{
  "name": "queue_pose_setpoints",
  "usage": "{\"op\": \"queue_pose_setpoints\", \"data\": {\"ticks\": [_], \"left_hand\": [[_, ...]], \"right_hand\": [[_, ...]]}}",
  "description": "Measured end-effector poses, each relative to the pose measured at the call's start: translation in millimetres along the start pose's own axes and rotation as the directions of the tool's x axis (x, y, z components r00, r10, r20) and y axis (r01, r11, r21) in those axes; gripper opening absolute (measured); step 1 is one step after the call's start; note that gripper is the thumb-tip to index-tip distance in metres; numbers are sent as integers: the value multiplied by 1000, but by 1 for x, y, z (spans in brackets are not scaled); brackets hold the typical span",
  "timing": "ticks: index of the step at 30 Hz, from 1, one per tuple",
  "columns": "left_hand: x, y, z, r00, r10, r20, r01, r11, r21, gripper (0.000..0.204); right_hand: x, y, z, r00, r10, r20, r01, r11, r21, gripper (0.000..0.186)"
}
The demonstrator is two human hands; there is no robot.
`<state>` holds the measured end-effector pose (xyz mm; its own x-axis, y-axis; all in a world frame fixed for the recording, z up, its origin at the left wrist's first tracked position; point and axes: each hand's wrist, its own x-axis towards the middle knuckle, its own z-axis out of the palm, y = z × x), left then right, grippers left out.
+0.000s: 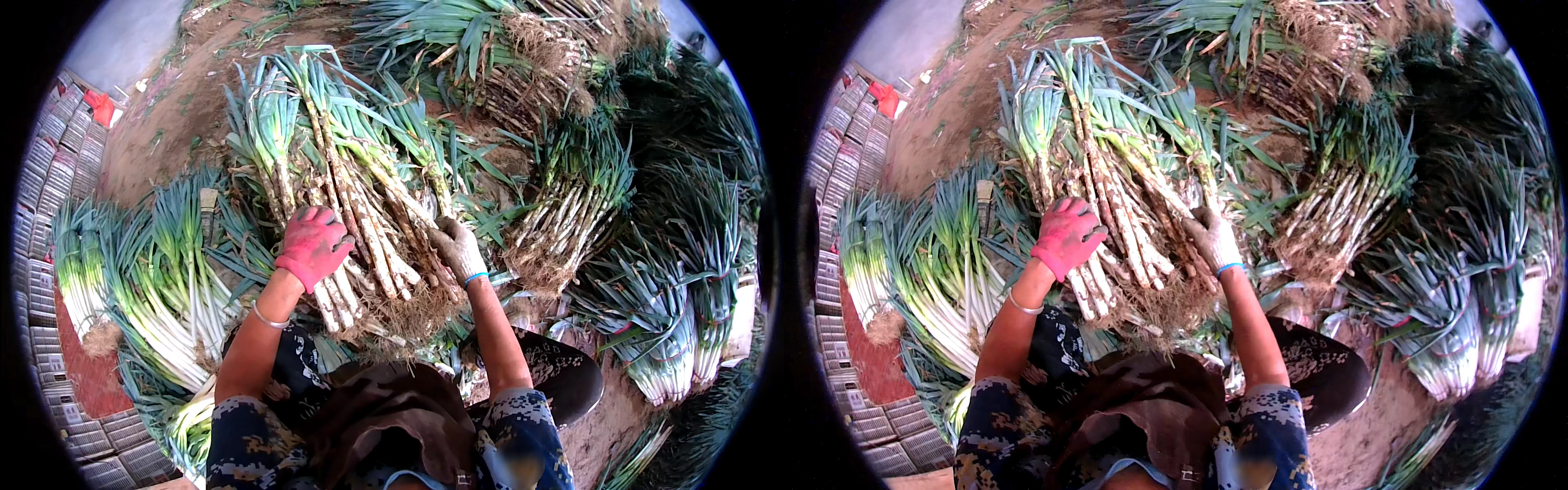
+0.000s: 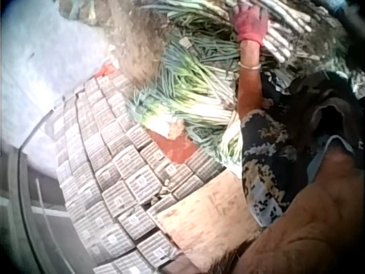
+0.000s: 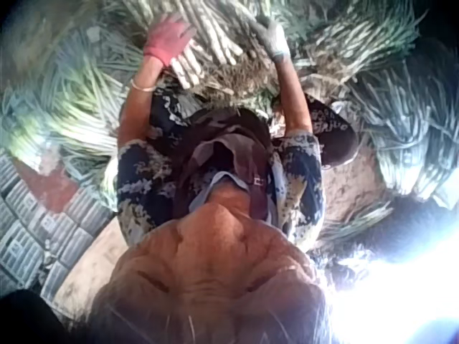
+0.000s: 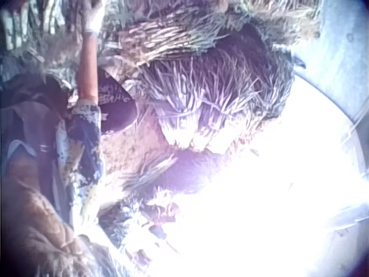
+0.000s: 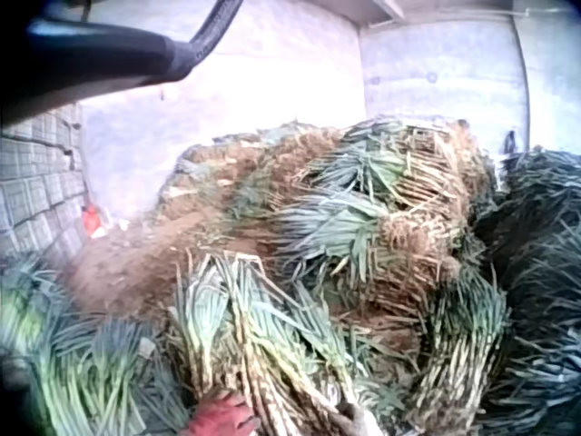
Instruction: The person gathers leeks into bunches by hand, secures each bunch with a piece of rope, and places the completed bunches on the floor.
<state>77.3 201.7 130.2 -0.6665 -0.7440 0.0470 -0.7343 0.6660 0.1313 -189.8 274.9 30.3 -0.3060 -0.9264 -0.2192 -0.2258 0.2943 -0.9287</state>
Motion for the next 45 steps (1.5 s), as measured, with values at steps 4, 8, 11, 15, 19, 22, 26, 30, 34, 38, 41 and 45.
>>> {"op": "queue_pose_setpoints", "data": {"ticks": [4,8,11,15,19,22,26,30,34,38,41,45], "left_hand": [[-8,-9,5,1000,11,-14,-10,999,49,25],[-6,-10,5,998,45,-37,-43,997,70,25],[-8,-13,4,1000,16,-9,-15,998,59,24],[-7,-10,-2,990,-79,121,75,996,36,25],[-11,-17,1,989,-100,109,105,994,-34,28],[-12,-20,3,989,-89,121,98,992,-77,30],[-13,-23,12,992,-124,27,126,975,-181,30],[-3,-19,7,960,-261,102,280,894,-349,34],[-1,-25,23,946,-321,-34,281,871,-403,39],[11,-35,38,899,-434,-59,347,787,-510,45],[22,-29,29,848,-527,64,402,560,-725,46],[34,2,9,844,-503,186,507,638,-580,63]], "right_hand": [[-16,-20,5,991,-133,-32,118,949,-293,42],[-23,-46,20,834,-544,-89,404,713,-572,53],[-36,-77,49,894,-440,84,438,817,-375,62],[-20,-61,79,956,-234,174,290,828,-480,73],[2,-68,57,944,-46,327,53,999,-12,52],[3,-81,34,917,-141,372,84,983,165,47],[7,-93,8,782,-156,603,-521,365,771,24],[-23,-123,30,864,-34,502,-278,799,533,40],[-15,-93,55,956,-233,180,271,935,-229,47],[8,-81,60,952,-18,305,37,998,-58,45],[19,-88,56,960,-84,268,115,988,-101,44],[34,-62,70,941,-176,288,171,984,41,42]]}}
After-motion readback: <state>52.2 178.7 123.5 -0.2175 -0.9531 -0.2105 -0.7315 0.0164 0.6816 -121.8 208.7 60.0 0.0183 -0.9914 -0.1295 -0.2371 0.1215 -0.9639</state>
